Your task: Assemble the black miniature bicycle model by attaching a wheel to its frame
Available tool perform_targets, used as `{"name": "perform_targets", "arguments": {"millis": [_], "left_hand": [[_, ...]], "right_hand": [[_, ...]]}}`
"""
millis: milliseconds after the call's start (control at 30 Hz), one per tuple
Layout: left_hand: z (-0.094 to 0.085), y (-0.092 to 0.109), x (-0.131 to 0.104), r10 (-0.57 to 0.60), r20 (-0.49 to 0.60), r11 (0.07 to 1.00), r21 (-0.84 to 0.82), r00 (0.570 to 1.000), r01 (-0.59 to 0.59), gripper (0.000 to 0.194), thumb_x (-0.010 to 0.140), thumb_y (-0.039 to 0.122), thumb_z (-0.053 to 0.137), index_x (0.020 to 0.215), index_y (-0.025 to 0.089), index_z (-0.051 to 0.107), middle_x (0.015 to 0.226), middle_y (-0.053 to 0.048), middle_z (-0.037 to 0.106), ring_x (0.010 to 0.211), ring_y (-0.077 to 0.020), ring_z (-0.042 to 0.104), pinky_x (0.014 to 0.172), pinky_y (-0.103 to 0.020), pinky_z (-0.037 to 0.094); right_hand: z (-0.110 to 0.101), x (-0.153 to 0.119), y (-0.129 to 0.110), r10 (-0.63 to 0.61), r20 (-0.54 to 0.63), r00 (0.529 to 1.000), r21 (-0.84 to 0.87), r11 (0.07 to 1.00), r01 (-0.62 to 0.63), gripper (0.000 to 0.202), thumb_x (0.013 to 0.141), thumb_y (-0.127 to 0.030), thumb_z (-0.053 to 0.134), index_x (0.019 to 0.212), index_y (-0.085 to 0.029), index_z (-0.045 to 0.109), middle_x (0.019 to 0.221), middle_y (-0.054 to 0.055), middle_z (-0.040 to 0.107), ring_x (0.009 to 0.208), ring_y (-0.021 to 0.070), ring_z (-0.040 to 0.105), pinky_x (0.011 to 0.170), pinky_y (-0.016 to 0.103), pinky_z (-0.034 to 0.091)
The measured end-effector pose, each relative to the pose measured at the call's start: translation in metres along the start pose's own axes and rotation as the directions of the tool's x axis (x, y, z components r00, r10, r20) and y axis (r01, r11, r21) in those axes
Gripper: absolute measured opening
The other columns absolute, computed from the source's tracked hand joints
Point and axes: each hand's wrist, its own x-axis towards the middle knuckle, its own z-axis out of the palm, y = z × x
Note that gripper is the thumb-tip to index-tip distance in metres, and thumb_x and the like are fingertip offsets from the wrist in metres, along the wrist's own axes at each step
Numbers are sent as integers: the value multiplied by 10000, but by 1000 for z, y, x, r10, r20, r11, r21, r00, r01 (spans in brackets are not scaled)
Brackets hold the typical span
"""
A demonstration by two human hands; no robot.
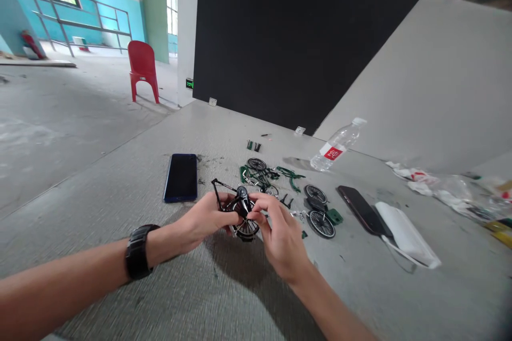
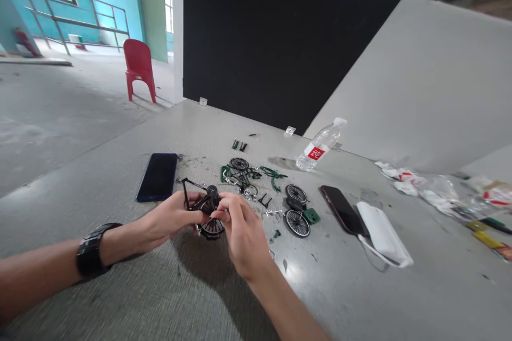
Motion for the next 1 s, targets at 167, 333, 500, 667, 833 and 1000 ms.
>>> {"name": "perform_targets", "arguments": {"millis": [167,333,500,667,833,1000], "left_hand": [[0,2,-1,-41,0,998,-43,999,41,165,690,113,601,819,131,703,780,-21,671,749,-152,597,635,-237,425],[1,2,-3,-155,-14,982,-114,988,152,115,702,141,603,783,148,684,794,-21,666,739,-133,594,611,-221,427],[-2,-2,-2,-159,28,971,-177,987,162,20,719,170,643,723,160,660,726,-1,635,655,-115,574,589,-218,453],[-4,-4,-2,-235,42,947,-215,971,238,69,701,154,666,762,186,655,720,2,659,608,-118,583,590,-239,506],[-5,-1,-4,-309,46,923,-227,950,311,147,674,124,649,803,194,642,717,-11,678,622,-146,617,589,-272,543],[-3,3,-4,-326,15,918,-233,945,320,122,649,102,630,738,185,628,688,-4,661,620,-143,611,574,-270,544]], "right_hand": [[1,3,-3,11,-17,1000,-7,1000,-11,105,967,-162,463,910,-241,500,892,41,595,830,189,617,712,287,503],[1,1,-2,85,69,994,-43,996,-82,96,994,-224,446,910,-237,492,851,17,580,711,157,580,633,262,453],[5,0,-3,173,77,982,116,977,-181,101,994,-200,438,910,-237,479,982,45,598,897,181,595,781,302,486],[10,1,-4,197,59,979,166,965,-204,109,968,-162,461,888,-229,493,926,41,575,859,180,568,754,300,482],[10,-1,-5,164,77,983,123,977,-173,126,962,-158,465,863,-224,506,863,34,552,809,179,537,709,295,471],[7,-1,-3,179,152,972,213,954,-209,131,976,-222,492,855,-223,543,863,34,579,812,177,565,718,310,504]]}}
